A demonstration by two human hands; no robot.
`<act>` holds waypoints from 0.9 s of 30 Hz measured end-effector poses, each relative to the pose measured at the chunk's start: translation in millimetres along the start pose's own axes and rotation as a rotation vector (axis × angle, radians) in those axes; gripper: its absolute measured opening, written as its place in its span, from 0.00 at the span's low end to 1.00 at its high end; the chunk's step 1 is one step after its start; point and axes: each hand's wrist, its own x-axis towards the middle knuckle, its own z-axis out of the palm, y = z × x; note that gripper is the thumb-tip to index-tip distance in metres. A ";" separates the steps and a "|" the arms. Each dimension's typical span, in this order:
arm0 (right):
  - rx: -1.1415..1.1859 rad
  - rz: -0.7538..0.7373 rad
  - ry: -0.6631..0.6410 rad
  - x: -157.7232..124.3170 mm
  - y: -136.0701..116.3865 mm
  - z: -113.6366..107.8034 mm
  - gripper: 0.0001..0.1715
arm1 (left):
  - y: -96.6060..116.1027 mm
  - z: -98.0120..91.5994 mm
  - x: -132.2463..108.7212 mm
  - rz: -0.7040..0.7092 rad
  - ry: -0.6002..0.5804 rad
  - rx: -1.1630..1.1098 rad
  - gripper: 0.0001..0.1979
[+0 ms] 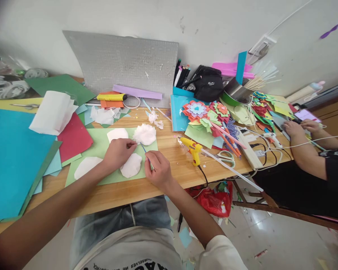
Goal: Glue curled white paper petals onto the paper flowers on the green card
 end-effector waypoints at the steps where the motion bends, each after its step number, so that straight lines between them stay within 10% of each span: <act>1: -0.001 0.000 0.000 0.0 -0.2 0.2 0.13 | 0.1 0.0 -0.6 0.006 0.001 0.002 0.12; 13: -0.043 0.058 -0.022 11.5 -1.2 -7.4 0.08 | -1.8 -0.4 -1.8 0.037 -0.010 0.011 0.13; 27: -0.487 0.167 -0.533 79.3 -36.0 -28.2 0.10 | 2.3 -6.1 -6.6 0.096 -0.046 0.115 0.15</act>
